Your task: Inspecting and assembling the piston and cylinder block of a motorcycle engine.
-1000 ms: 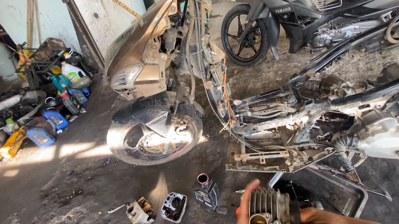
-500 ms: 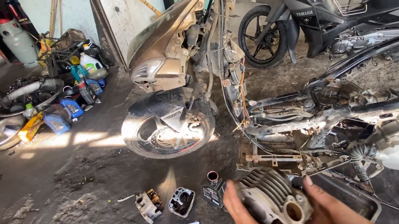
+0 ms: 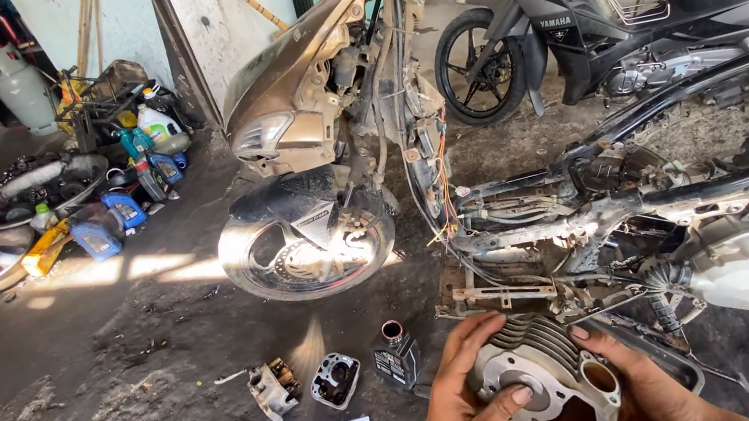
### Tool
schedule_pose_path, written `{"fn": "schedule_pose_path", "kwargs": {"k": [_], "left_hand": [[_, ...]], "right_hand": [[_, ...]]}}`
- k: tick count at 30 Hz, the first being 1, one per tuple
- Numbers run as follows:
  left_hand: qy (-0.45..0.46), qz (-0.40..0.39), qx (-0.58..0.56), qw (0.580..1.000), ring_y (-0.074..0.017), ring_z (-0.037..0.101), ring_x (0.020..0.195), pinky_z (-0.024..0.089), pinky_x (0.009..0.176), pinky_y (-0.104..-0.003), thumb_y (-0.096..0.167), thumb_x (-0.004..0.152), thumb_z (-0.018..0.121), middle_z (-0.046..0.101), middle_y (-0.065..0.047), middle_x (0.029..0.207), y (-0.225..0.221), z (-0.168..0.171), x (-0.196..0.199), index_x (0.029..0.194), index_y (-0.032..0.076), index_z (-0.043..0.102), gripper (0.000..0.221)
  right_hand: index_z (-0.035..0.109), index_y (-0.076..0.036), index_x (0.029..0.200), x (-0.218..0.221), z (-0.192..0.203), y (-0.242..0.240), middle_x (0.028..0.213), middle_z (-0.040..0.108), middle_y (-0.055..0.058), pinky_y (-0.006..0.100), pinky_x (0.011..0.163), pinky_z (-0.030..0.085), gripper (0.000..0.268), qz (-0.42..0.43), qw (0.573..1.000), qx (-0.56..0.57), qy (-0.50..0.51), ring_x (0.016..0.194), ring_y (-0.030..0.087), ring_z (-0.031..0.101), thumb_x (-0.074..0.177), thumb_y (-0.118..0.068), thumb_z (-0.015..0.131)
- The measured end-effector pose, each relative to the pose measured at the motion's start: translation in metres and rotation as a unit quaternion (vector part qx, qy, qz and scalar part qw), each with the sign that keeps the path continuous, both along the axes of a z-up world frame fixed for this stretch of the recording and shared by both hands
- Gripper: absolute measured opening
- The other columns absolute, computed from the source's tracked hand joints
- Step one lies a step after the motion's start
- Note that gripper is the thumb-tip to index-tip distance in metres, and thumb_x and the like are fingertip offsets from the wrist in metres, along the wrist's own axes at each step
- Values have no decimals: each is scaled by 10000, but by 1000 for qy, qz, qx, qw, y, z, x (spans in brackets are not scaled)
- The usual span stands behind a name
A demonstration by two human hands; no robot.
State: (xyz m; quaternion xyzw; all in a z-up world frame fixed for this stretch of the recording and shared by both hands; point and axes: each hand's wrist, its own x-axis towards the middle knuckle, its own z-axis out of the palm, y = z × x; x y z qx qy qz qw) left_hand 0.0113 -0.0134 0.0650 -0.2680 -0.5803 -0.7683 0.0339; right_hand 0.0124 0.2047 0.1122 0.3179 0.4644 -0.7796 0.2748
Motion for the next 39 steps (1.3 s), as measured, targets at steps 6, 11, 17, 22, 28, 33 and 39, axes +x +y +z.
{"fn": "schedule_pose_path", "kwargs": {"k": [6,11,17,22,28,33,39], "left_hand": [[-75,-86,-8,993,-201,515,1364,413,1122,-293,-6,918,742,535,-169,1534,-3,10,4,1569,67,471,709],[-92,-58,-61,992,-194,534,1368,445,1105,-293,-53,895,719,559,-142,1532,6,25,9,1534,85,484,694],[-120,-21,-4,992,-203,497,1431,477,1099,-308,-97,853,720,497,-116,1578,22,1,5,1450,61,553,640],[-57,32,62,996,-224,556,1386,459,1113,-318,-184,823,711,573,-165,1503,37,-23,-1,1357,-1,614,573],[-62,107,172,977,-233,685,1229,546,1047,-351,-266,769,698,710,-170,1307,55,-66,-22,1194,8,607,514],[-72,177,201,961,-220,733,1129,571,993,-342,-263,716,676,779,-145,1174,58,-66,-22,1158,19,590,531],[-79,271,164,945,-209,753,976,593,894,-327,-164,722,760,789,-146,1040,56,-84,-26,1098,-19,719,405]], "right_hand": [[674,-74,1288,-2,3,6,1158,741,174,522,877,576,762,-16,999,8,-45,1030,380,704,728,-590,667],[665,-88,1298,-1,1,8,1148,724,158,526,866,574,762,-10,999,5,-39,1042,361,685,693,-547,721],[655,-119,1272,-8,-17,17,1148,726,175,555,853,586,644,-48,996,72,24,1028,373,699,738,-474,714],[683,-135,1238,-3,-9,7,1057,768,147,524,766,597,618,-31,998,56,26,907,335,728,713,-462,701],[690,81,1201,-20,-97,32,933,777,231,496,690,622,720,6,994,50,98,768,355,752,751,-477,754],[655,50,1239,-17,-107,21,970,789,217,436,719,588,719,17,987,91,134,816,307,742,750,-464,773],[712,-27,1269,-15,-128,4,1100,775,159,345,911,545,711,96,912,299,264,1049,255,774,780,-541,761]]}}
